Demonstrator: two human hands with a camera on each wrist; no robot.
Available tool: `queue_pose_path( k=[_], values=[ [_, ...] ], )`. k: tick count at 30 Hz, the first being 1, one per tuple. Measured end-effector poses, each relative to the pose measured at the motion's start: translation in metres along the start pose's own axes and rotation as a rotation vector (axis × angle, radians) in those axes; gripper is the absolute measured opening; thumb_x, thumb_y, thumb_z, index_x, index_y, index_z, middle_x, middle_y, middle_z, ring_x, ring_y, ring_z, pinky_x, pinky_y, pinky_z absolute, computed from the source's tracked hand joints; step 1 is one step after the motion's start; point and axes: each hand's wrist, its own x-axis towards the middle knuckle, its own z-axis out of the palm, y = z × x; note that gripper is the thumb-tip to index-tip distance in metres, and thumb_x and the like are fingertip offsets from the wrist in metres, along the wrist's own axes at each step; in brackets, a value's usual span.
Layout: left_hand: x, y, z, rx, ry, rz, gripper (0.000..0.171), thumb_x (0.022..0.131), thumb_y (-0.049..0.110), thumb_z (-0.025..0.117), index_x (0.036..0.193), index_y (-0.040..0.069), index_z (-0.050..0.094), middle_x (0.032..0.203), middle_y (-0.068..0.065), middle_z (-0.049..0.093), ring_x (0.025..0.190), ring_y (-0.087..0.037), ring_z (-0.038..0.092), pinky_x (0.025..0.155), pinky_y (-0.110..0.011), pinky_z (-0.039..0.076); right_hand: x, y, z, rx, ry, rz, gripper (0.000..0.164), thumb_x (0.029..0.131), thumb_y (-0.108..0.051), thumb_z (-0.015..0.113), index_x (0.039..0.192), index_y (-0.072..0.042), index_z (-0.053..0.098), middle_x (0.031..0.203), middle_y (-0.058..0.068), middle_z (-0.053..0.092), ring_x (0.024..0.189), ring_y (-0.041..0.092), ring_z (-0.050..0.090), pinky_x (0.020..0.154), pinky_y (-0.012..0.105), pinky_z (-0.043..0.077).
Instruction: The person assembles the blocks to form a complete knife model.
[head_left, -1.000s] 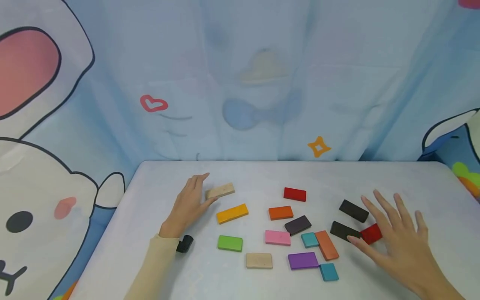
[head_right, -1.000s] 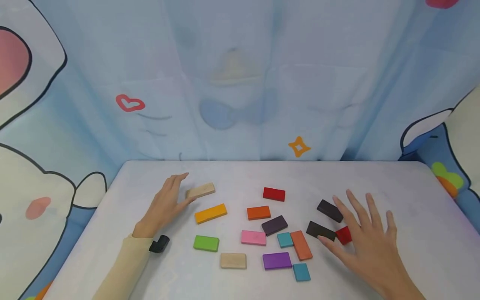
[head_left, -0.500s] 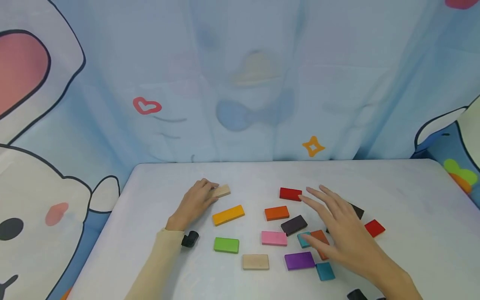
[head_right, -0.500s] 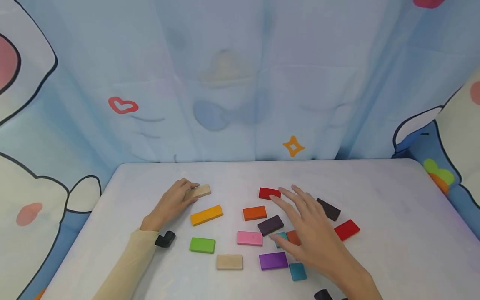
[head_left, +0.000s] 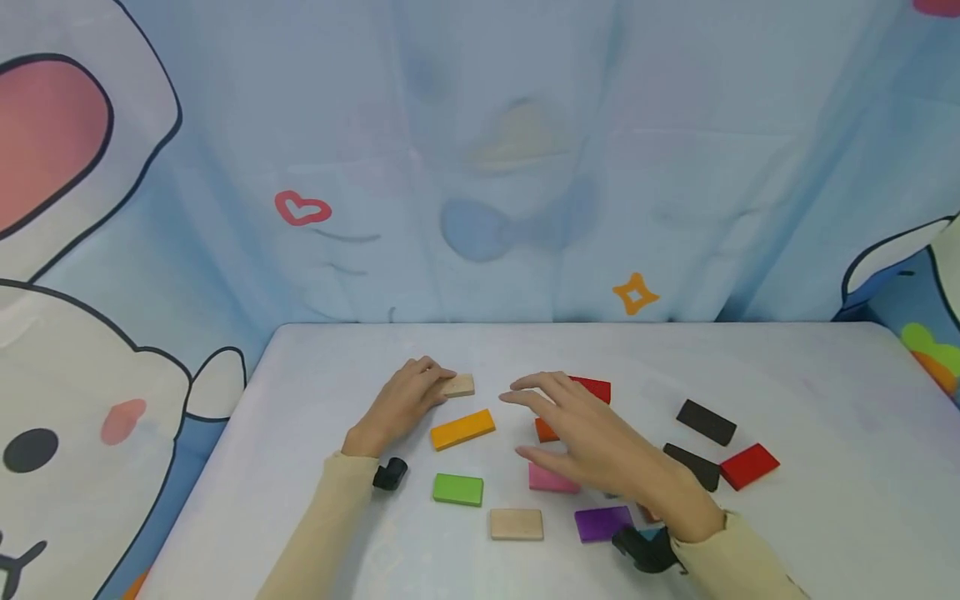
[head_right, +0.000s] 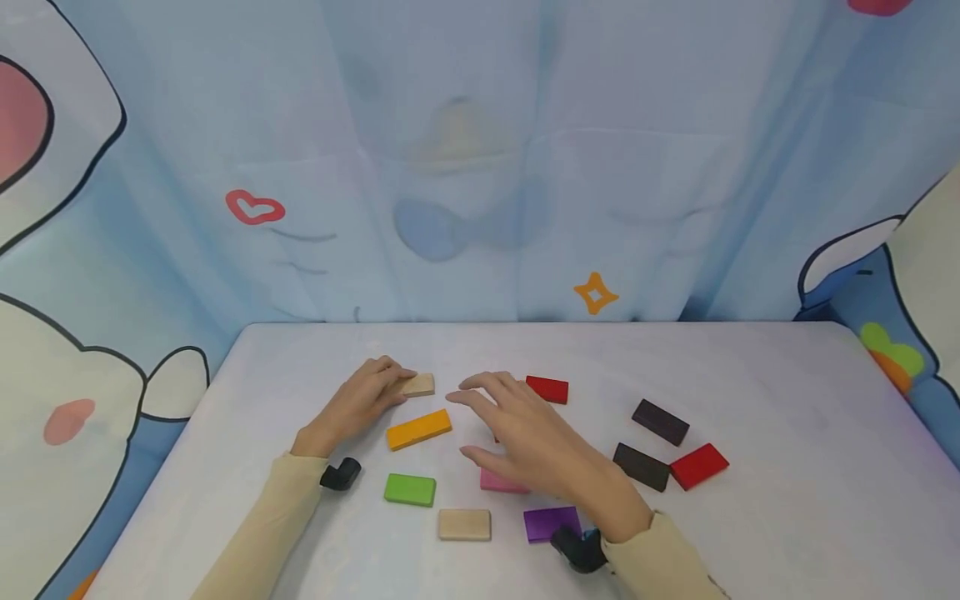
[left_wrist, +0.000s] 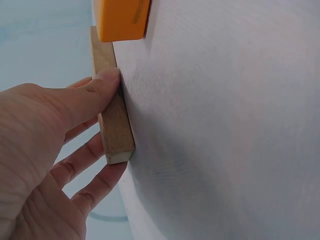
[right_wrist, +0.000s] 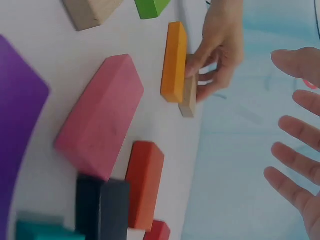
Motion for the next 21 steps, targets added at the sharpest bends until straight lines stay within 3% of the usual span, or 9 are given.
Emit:
queue_pose_path(
  k=[4, 7, 9, 14, 21],
  values=[
    [0.000, -0.001, 0.001, 0.011, -0.002, -0.006, 0.036, 0.099, 0.015, 0.073, 0.134, 0.007, 0.069, 0.121, -0.008, 0.066, 0.111, -0.028, 0.060, 0.109, -0.046, 0.047, 0.021, 0.000, 0.008, 0.061, -0.072, -0.031, 0.048, 0.090, -0.025, 0.086, 0.133, -0.012, 0.067, 0.133, 0.001, 0.061, 0.118, 0.019, 0.059, 0.095, 0.035, 0.058],
    [0.000, -0.001, 0.000, 0.005, 0.003, 0.001, 0.035, 0.099, 0.015, 0.073, 0.133, 0.006, 0.070, 0.121, -0.009, 0.066, 0.111, -0.028, 0.060, 0.108, -0.046, 0.048, 0.036, 0.001, 0.016, 0.092, -0.138, -0.054, 0.042, 0.091, -0.020, 0.085, 0.128, -0.009, 0.069, 0.130, 0.003, 0.061, 0.114, 0.020, 0.060, 0.095, 0.035, 0.058],
    [0.000, -0.002, 0.000, -0.004, 0.008, 0.009, 0.035, 0.099, 0.015, 0.073, 0.133, 0.006, 0.070, 0.121, -0.009, 0.066, 0.109, -0.027, 0.060, 0.101, -0.044, 0.051, 0.044, 0.001, 0.023, 0.112, -0.186, -0.065, 0.038, 0.092, -0.017, 0.084, 0.125, -0.007, 0.070, 0.129, 0.004, 0.062, 0.115, 0.021, 0.060, 0.098, 0.037, 0.057],
    [0.001, -0.002, -0.001, -0.019, 0.019, 0.027, 0.033, 0.100, 0.014, 0.073, 0.131, 0.005, 0.070, 0.119, -0.009, 0.066, 0.105, -0.026, 0.059, 0.096, -0.043, 0.052, 0.061, 0.002, 0.041, 0.142, -0.292, -0.047, 0.032, 0.093, -0.012, 0.081, 0.124, -0.007, 0.072, 0.127, 0.003, 0.061, 0.116, 0.021, 0.061, 0.102, 0.037, 0.055],
    [0.000, -0.002, -0.001, -0.030, 0.015, 0.013, 0.033, 0.099, 0.013, 0.073, 0.131, 0.004, 0.070, 0.120, -0.008, 0.066, 0.107, -0.026, 0.060, 0.097, -0.043, 0.052, 0.077, 0.003, 0.063, 0.118, -0.358, -0.034, 0.032, 0.093, -0.006, 0.079, 0.124, -0.004, 0.073, 0.128, 0.007, 0.062, 0.120, 0.022, 0.061, 0.107, 0.039, 0.051]
  ],
)
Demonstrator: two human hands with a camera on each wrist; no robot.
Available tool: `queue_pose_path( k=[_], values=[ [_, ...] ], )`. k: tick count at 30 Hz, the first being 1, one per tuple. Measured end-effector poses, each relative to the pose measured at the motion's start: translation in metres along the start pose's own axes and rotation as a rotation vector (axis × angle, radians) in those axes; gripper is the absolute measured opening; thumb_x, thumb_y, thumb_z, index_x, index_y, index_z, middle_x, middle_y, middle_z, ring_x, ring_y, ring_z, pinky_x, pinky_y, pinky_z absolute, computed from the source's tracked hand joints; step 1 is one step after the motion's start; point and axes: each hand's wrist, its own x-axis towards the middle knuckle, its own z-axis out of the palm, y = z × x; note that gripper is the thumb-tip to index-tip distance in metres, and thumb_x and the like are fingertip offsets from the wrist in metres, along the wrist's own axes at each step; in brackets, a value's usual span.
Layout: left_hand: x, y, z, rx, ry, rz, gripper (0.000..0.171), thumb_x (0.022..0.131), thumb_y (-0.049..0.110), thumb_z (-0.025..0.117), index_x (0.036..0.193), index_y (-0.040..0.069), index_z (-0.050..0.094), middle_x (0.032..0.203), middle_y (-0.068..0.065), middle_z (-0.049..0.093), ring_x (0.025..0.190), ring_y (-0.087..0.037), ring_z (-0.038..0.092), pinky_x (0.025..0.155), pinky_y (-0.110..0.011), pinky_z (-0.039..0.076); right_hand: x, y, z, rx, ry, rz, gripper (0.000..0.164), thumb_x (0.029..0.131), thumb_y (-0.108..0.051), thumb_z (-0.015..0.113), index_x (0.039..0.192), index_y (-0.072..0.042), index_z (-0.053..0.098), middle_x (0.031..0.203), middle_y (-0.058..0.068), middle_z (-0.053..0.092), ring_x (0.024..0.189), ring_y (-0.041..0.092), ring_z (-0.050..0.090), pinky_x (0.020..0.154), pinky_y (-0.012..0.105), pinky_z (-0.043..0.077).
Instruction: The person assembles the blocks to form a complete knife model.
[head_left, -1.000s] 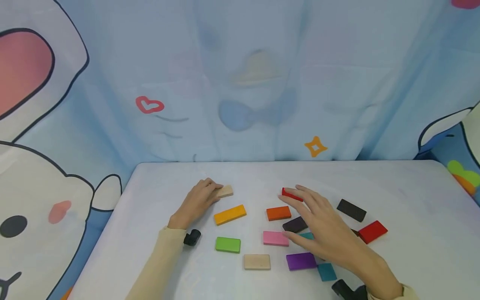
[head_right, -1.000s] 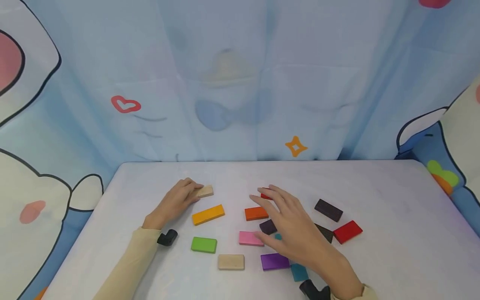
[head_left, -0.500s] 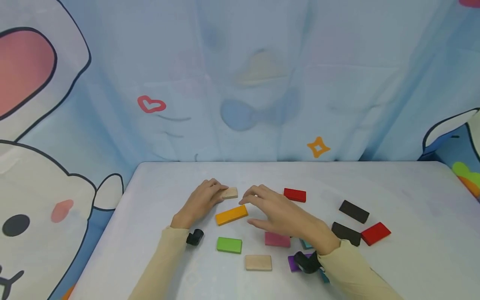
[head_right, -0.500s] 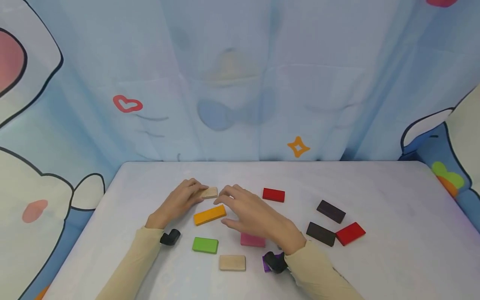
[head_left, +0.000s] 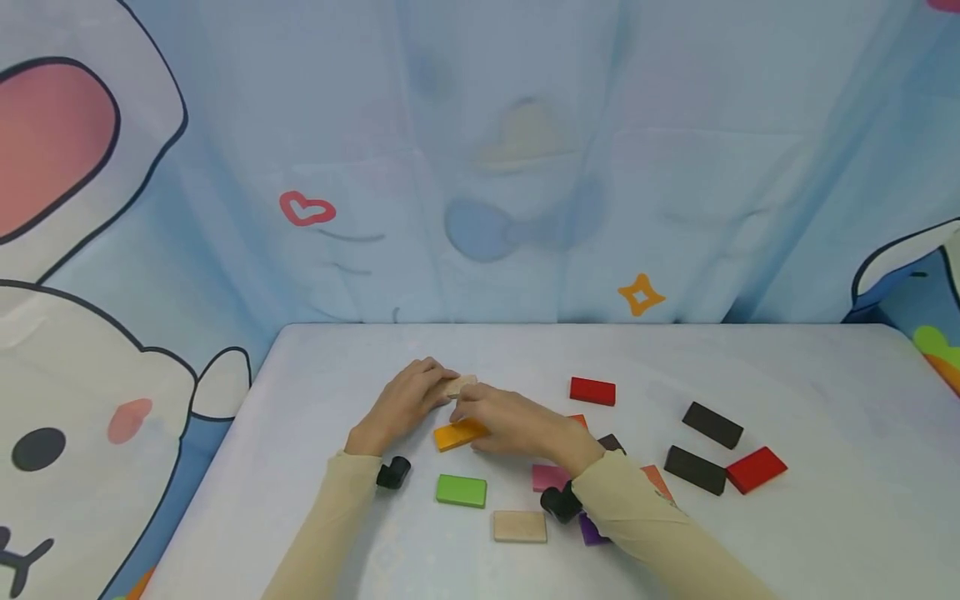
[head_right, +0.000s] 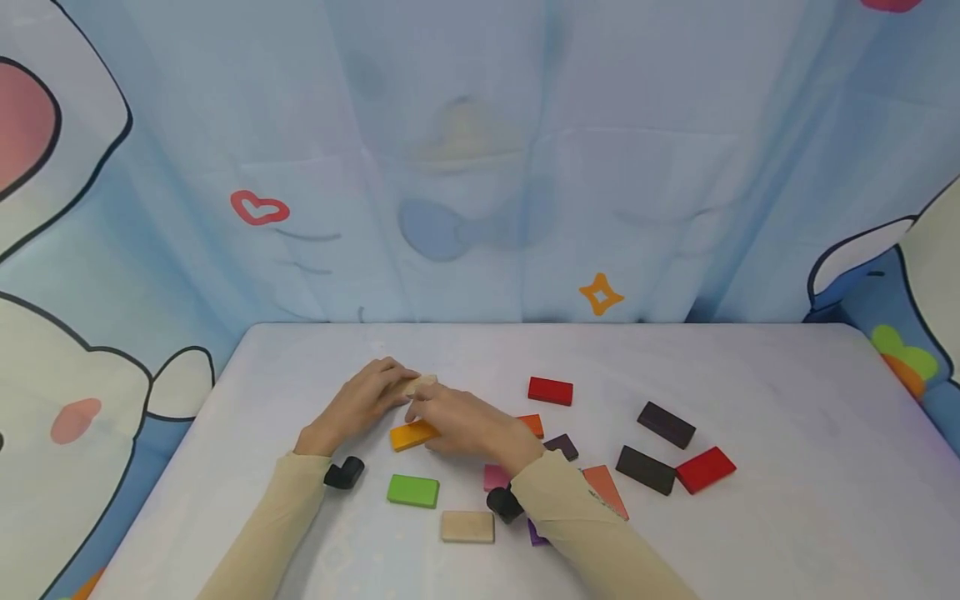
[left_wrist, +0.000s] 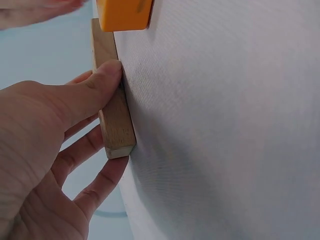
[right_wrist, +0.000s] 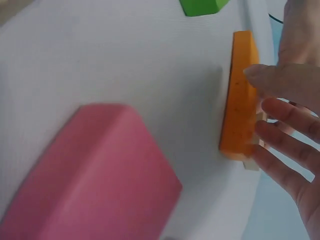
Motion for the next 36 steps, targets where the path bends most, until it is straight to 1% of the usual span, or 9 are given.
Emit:
queue_pose_path(
  k=[4, 9, 15, 21, 25, 29, 32, 36],
  values=[
    [0.000, 0.001, 0.000, -0.009, -0.002, 0.000, 0.033, 0.100, 0.012, 0.073, 0.131, 0.004, 0.070, 0.120, -0.008, 0.066, 0.109, -0.026, 0.060, 0.099, -0.043, 0.052, 0.007, 0.003, 0.008, -0.023, -0.019, 0.001, 0.031, 0.094, -0.006, 0.079, 0.124, -0.003, 0.072, 0.129, 0.009, 0.064, 0.119, 0.023, 0.061, 0.108, 0.040, 0.050],
    [0.001, 0.002, 0.000, -0.011, -0.020, -0.006, 0.033, 0.100, 0.014, 0.072, 0.132, 0.005, 0.070, 0.122, -0.008, 0.066, 0.111, -0.026, 0.060, 0.101, -0.043, 0.052, 0.006, 0.005, 0.013, -0.054, -0.005, 0.013, 0.030, 0.093, -0.009, 0.080, 0.122, -0.004, 0.074, 0.125, 0.008, 0.067, 0.115, 0.022, 0.062, 0.106, 0.039, 0.052],
    [0.000, 0.002, -0.001, -0.004, -0.021, -0.014, 0.033, 0.097, 0.012, 0.075, 0.129, 0.005, 0.071, 0.121, -0.008, 0.067, 0.108, -0.026, 0.061, 0.100, -0.044, 0.052, 0.001, 0.007, 0.009, -0.053, -0.005, 0.036, 0.029, 0.093, -0.013, 0.081, 0.121, -0.009, 0.075, 0.121, 0.003, 0.068, 0.112, 0.019, 0.063, 0.104, 0.038, 0.053],
    [-0.001, 0.000, -0.001, -0.015, -0.037, -0.029, 0.033, 0.098, 0.013, 0.074, 0.130, 0.006, 0.071, 0.122, -0.007, 0.066, 0.110, -0.025, 0.060, 0.101, -0.043, 0.052, -0.005, 0.015, 0.002, -0.016, -0.006, 0.060, 0.028, 0.093, -0.013, 0.081, 0.121, -0.011, 0.076, 0.119, -0.001, 0.068, 0.107, 0.016, 0.063, 0.101, 0.037, 0.054],
    [-0.003, -0.001, -0.001, -0.032, -0.041, -0.024, 0.033, 0.098, 0.013, 0.074, 0.131, 0.006, 0.071, 0.122, -0.006, 0.066, 0.112, -0.025, 0.060, 0.103, -0.043, 0.051, -0.010, 0.024, -0.006, -0.016, 0.031, 0.055, 0.028, 0.092, -0.014, 0.081, 0.119, -0.012, 0.076, 0.114, -0.001, 0.066, 0.104, 0.017, 0.063, 0.097, 0.038, 0.056],
    [-0.003, -0.001, -0.002, -0.042, -0.031, 0.013, 0.032, 0.098, 0.011, 0.074, 0.129, 0.006, 0.071, 0.121, -0.006, 0.066, 0.112, -0.025, 0.060, 0.103, -0.043, 0.051, -0.015, 0.034, -0.015, -0.049, 0.081, 0.061, 0.030, 0.090, -0.014, 0.083, 0.119, -0.011, 0.077, 0.110, -0.002, 0.065, 0.103, 0.018, 0.063, 0.095, 0.040, 0.058],
    [-0.003, -0.001, -0.002, -0.048, -0.027, 0.031, 0.031, 0.098, 0.010, 0.074, 0.129, 0.006, 0.072, 0.121, -0.007, 0.066, 0.112, -0.026, 0.060, 0.102, -0.044, 0.051, -0.018, 0.041, -0.022, -0.064, 0.113, 0.083, 0.031, 0.090, -0.014, 0.084, 0.120, -0.010, 0.077, 0.110, -0.001, 0.066, 0.103, 0.019, 0.063, 0.095, 0.041, 0.058],
    [-0.003, -0.002, -0.002, -0.049, -0.031, 0.034, 0.031, 0.099, 0.010, 0.073, 0.129, 0.006, 0.072, 0.122, -0.007, 0.066, 0.111, -0.026, 0.058, 0.101, -0.043, 0.051, -0.018, 0.048, -0.027, -0.075, 0.143, 0.120, 0.032, 0.090, -0.013, 0.085, 0.121, -0.008, 0.077, 0.110, 0.002, 0.067, 0.102, 0.021, 0.062, 0.095, 0.041, 0.058]
  ],
)
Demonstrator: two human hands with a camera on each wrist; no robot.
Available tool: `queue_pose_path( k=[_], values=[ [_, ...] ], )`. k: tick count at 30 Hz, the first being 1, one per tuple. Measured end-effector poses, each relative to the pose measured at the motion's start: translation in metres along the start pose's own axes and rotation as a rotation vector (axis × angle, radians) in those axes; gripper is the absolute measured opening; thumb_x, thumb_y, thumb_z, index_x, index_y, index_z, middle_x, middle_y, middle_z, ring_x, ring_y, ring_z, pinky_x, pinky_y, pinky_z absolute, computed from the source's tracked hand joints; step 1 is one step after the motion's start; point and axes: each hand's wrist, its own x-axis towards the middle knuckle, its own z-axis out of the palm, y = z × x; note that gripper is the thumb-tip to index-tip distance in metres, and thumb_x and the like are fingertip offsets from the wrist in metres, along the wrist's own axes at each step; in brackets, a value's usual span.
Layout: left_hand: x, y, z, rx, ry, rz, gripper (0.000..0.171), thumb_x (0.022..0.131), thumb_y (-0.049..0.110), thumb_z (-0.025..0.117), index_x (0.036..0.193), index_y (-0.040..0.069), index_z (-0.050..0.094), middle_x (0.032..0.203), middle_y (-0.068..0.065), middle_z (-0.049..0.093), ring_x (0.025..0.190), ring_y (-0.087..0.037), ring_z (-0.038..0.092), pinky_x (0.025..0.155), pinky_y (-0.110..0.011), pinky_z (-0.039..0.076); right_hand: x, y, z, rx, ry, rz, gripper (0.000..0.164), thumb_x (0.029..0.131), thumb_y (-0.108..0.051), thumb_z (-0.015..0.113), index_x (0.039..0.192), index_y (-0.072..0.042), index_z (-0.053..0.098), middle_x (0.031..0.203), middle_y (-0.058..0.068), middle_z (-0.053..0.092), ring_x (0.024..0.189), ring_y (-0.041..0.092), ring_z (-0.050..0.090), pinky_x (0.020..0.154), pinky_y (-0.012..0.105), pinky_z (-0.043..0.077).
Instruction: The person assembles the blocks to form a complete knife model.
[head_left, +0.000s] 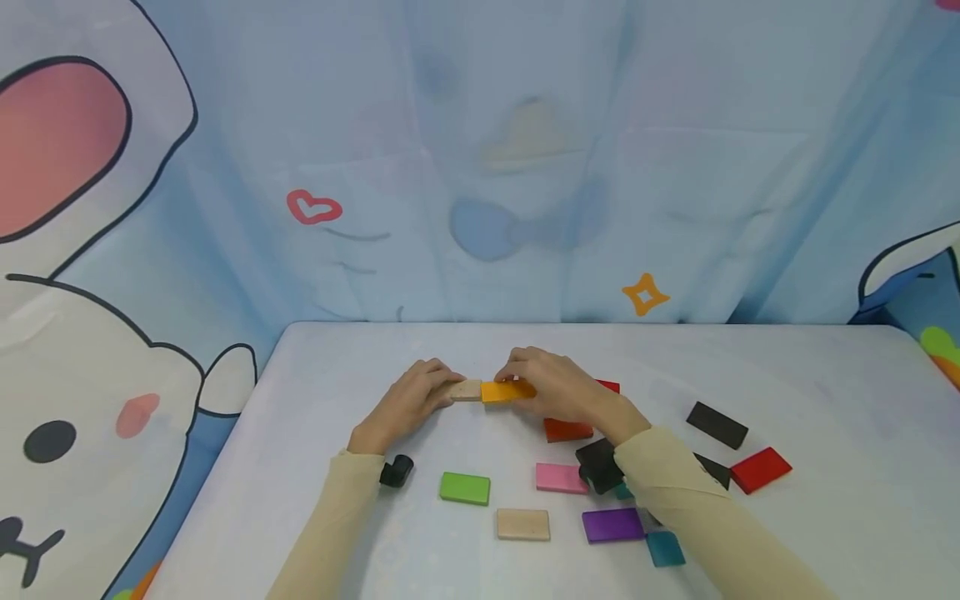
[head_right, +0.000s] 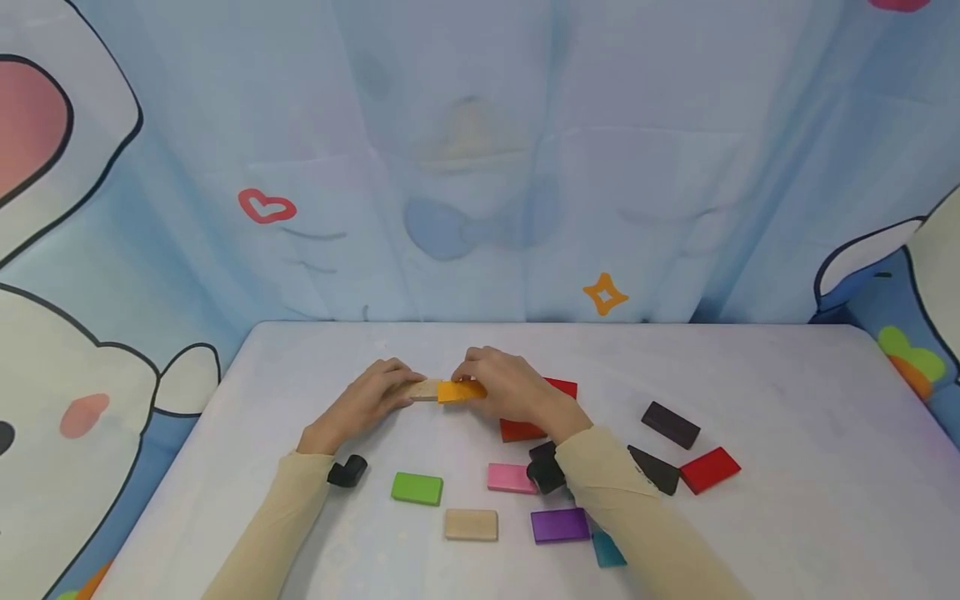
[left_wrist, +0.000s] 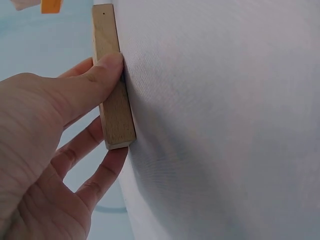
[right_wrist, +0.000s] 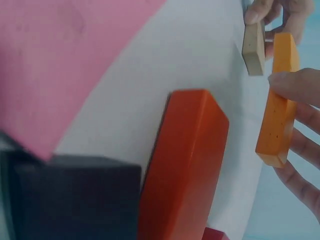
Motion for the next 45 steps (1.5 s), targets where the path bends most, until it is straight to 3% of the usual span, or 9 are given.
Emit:
queue_pose_path(
  k=[6, 18, 45],
  values=[
    [0.002, -0.001, 0.001, 0.006, -0.007, 0.000, 0.031, 0.100, 0.012, 0.072, 0.131, 0.007, 0.072, 0.124, -0.007, 0.065, 0.112, -0.026, 0.058, 0.101, -0.043, 0.051, 0.003, 0.007, 0.000, 0.000, 0.006, 0.060, 0.034, 0.090, -0.013, 0.083, 0.123, -0.007, 0.077, 0.113, 0.004, 0.068, 0.105, 0.022, 0.062, 0.098, 0.043, 0.057],
    [0.000, -0.001, 0.001, 0.005, -0.011, -0.005, 0.032, 0.099, 0.011, 0.073, 0.131, 0.007, 0.072, 0.124, -0.007, 0.065, 0.112, -0.026, 0.058, 0.102, -0.044, 0.050, 0.007, 0.007, 0.009, -0.006, -0.014, 0.098, 0.034, 0.091, -0.014, 0.083, 0.123, -0.006, 0.077, 0.113, 0.005, 0.068, 0.101, 0.022, 0.062, 0.096, 0.043, 0.057],
    [0.002, -0.002, 0.000, -0.001, -0.026, -0.025, 0.032, 0.100, 0.012, 0.072, 0.132, 0.007, 0.071, 0.125, -0.007, 0.065, 0.112, -0.026, 0.057, 0.102, -0.043, 0.049, 0.017, 0.006, 0.016, -0.049, -0.055, 0.111, 0.035, 0.091, -0.013, 0.084, 0.124, -0.006, 0.076, 0.116, 0.009, 0.067, 0.104, 0.025, 0.061, 0.099, 0.045, 0.056]
  ],
)
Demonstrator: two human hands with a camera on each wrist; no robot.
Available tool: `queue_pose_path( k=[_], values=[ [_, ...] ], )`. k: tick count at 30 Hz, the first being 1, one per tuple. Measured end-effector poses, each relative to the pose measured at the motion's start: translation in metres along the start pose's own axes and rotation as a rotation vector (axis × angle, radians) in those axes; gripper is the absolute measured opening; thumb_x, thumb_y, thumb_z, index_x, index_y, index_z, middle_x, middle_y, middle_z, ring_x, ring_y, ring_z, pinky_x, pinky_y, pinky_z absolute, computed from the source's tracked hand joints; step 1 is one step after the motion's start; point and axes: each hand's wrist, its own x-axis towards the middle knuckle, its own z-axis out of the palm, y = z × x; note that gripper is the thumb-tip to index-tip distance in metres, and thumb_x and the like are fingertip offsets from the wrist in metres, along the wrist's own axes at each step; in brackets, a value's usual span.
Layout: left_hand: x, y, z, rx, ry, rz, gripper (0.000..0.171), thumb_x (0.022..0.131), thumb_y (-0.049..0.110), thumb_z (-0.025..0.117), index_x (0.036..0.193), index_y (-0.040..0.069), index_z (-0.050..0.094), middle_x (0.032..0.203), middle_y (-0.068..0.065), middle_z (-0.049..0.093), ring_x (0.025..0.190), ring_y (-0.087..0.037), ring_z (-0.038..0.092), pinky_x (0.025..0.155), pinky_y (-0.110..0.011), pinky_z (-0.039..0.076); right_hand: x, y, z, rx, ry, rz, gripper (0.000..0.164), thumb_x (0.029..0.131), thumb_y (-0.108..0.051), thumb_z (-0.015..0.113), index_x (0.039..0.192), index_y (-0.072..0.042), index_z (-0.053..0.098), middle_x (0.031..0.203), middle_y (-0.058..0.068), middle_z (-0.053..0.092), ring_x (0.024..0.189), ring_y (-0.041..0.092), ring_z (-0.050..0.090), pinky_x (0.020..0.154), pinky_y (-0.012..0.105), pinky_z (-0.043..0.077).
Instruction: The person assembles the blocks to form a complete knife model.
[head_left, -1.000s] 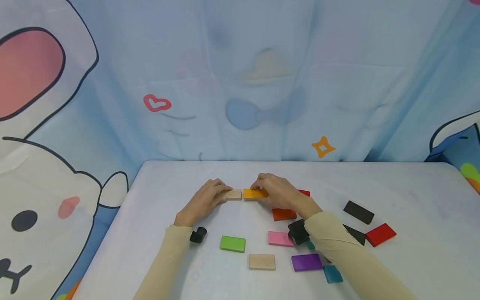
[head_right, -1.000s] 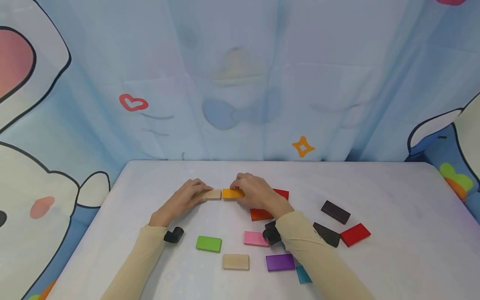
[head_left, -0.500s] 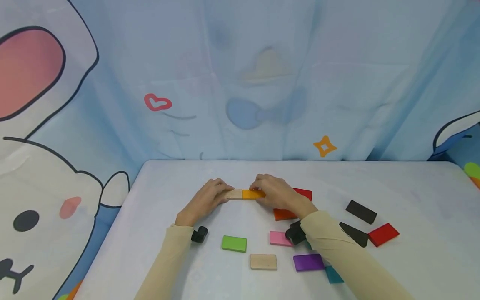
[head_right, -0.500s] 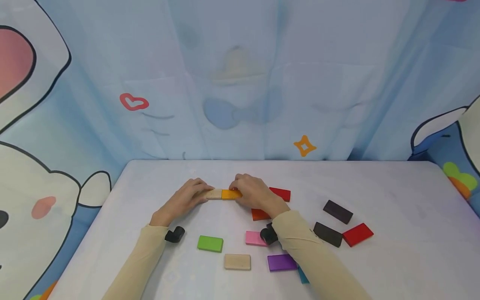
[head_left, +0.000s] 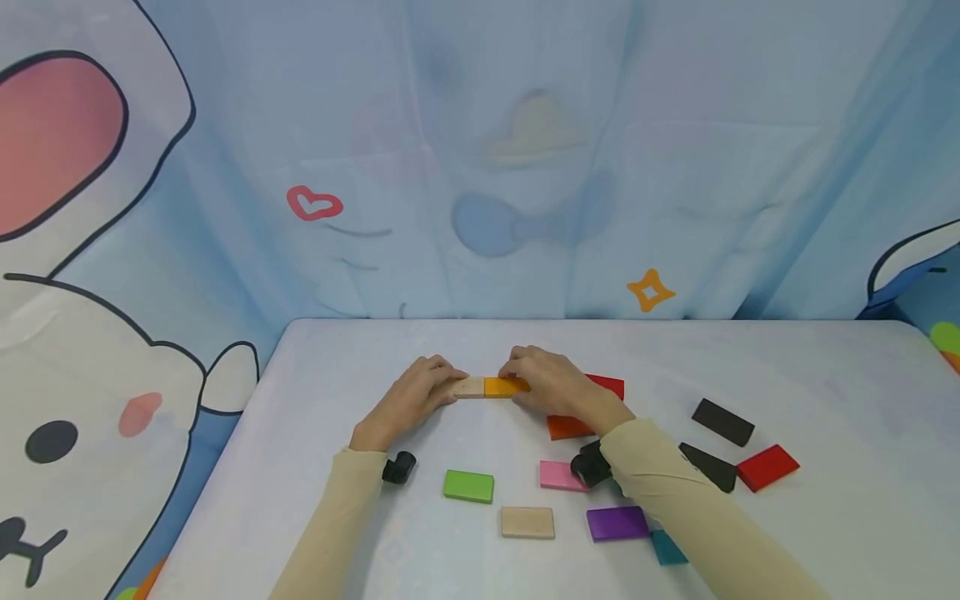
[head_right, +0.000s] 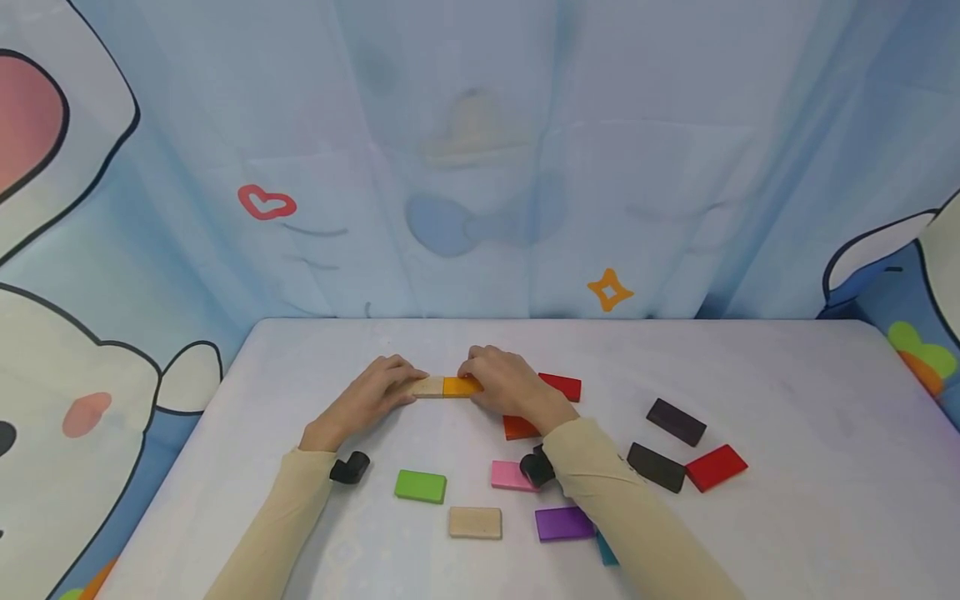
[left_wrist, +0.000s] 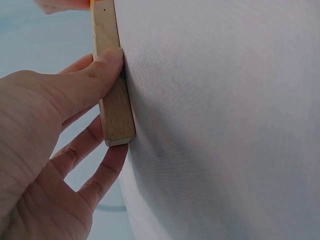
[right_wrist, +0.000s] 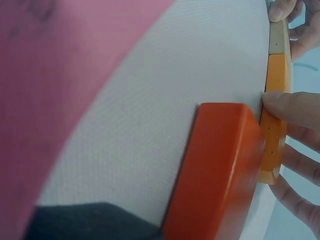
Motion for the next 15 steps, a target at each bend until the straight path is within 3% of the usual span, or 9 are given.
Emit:
queue_pose_path(
  k=[8, 15],
  values=[
    [0.000, -0.001, 0.000, 0.001, 0.010, 0.008, 0.033, 0.099, 0.012, 0.073, 0.132, 0.007, 0.071, 0.125, -0.008, 0.065, 0.112, -0.027, 0.057, 0.102, -0.045, 0.049, -0.003, 0.004, -0.004, 0.044, 0.028, -0.007, 0.038, 0.091, -0.015, 0.083, 0.127, -0.006, 0.074, 0.120, 0.009, 0.065, 0.107, 0.026, 0.061, 0.098, 0.046, 0.056],
    [-0.001, -0.002, 0.000, -0.003, 0.015, 0.028, 0.034, 0.099, 0.012, 0.073, 0.132, 0.006, 0.071, 0.125, -0.008, 0.065, 0.112, -0.027, 0.057, 0.101, -0.044, 0.049, -0.027, 0.018, -0.023, 0.045, 0.086, 0.003, 0.041, 0.090, -0.015, 0.084, 0.128, -0.004, 0.073, 0.123, 0.013, 0.064, 0.112, 0.030, 0.061, 0.097, 0.049, 0.056]
  ],
)
